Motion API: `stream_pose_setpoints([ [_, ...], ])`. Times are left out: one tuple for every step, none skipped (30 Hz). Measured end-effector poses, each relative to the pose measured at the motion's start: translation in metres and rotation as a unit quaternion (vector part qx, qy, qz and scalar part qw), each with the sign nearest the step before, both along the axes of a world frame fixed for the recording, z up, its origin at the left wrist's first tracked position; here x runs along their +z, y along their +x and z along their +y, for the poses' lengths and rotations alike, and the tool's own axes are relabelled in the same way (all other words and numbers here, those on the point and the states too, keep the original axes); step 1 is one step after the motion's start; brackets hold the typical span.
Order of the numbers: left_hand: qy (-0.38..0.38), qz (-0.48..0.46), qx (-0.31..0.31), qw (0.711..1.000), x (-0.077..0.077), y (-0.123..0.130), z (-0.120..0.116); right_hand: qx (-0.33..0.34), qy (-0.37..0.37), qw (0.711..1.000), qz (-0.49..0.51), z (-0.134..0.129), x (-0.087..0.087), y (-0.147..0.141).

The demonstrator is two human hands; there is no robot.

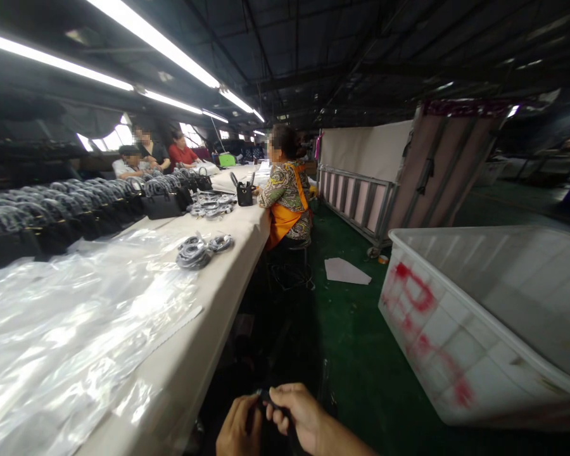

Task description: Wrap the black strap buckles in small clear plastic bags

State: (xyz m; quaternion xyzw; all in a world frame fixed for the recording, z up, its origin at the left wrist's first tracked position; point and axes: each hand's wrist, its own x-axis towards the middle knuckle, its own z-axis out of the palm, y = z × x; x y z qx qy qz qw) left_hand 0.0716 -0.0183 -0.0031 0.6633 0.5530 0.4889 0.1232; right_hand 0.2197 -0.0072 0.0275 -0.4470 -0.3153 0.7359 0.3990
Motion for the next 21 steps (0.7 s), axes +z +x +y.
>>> stream_pose_setpoints([
  [-0.014,-0.001,-0.002,1.000,0.006,0.000,0.001,-0.008,0.002,1.000,0.006,0.001,0.002,0.000],
  [-0.030,-0.003,0.002,1.000,0.012,0.000,0.002,-0.015,-0.001,1.000,0.012,0.001,0.002,-0.002],
  [-0.049,-0.006,0.010,0.999,0.017,0.001,0.001,-0.024,-0.005,1.000,0.012,-0.001,0.001,-0.004],
  [-0.069,-0.010,0.020,0.997,0.022,0.002,0.000,-0.035,-0.007,0.999,0.007,-0.003,-0.001,-0.006],
  [-0.091,-0.013,0.025,0.995,0.025,0.004,-0.001,-0.046,-0.006,0.999,-0.005,-0.005,-0.005,-0.008],
  [-0.109,-0.015,0.028,0.994,0.027,0.006,-0.003,-0.060,-0.003,0.998,-0.022,-0.008,-0.009,-0.010],
  [-0.123,-0.016,0.026,0.992,0.027,0.009,-0.005,-0.069,0.004,0.997,-0.042,-0.010,-0.014,-0.012],
  [-0.136,-0.016,0.015,0.990,0.027,0.011,-0.007,-0.073,0.011,0.995,-0.060,-0.012,-0.019,-0.012],
  [-0.146,-0.016,0.005,0.989,0.026,0.013,-0.009,-0.075,0.018,0.994,-0.076,-0.013,-0.024,-0.012],
  [-0.156,-0.016,-0.003,0.988,0.024,0.014,-0.011,-0.073,0.022,0.993,-0.088,-0.013,-0.028,-0.012],
  [-0.165,-0.017,-0.003,0.986,0.022,0.015,-0.011,-0.066,0.023,0.993,-0.095,-0.013,-0.031,-0.012],
  [-0.173,-0.018,0.005,0.985,0.020,0.014,-0.012,-0.055,0.022,0.994,-0.097,-0.012,-0.033,-0.012],
  [-0.182,-0.019,0.020,0.983,0.017,0.013,-0.011,-0.039,0.019,0.995,-0.093,-0.011,-0.033,-0.011],
  [-0.190,-0.022,0.040,0.981,0.015,0.010,-0.011,-0.018,0.018,0.996,-0.085,-0.010,-0.032,-0.009],
  [-0.200,-0.026,0.061,0.978,0.013,0.007,-0.009,0.006,0.019,0.997,-0.074,-0.010,-0.030,-0.007],
  [-0.209,-0.030,0.082,0.974,0.010,0.003,-0.008,0.030,0.023,0.997,-0.063,-0.010,-0.027,-0.002],
  [-0.220,-0.036,0.099,0.970,0.008,-0.001,-0.006,0.055,0.028,0.997,-0.050,-0.012,-0.024,0.004],
  [-0.230,-0.042,0.114,0.966,0.006,-0.005,-0.005,0.083,0.036,0.995,-0.047,-0.014,-0.021,0.011],
  [-0.239,-0.046,0.125,0.962,0.004,-0.007,-0.004,0.108,0.050,0.991,-0.061,-0.018,-0.019,0.019],
  [-0.247,-0.048,0.132,0.959,0.002,-0.009,-0.004,0.126,0.066,0.986,-0.091,-0.022,-0.017,0.026],
  [-0.252,-0.048,0.135,0.957,0.001,-0.009,-0.005,0.137,0.082,0.979,-0.128,-0.025,-0.016,0.033],
])
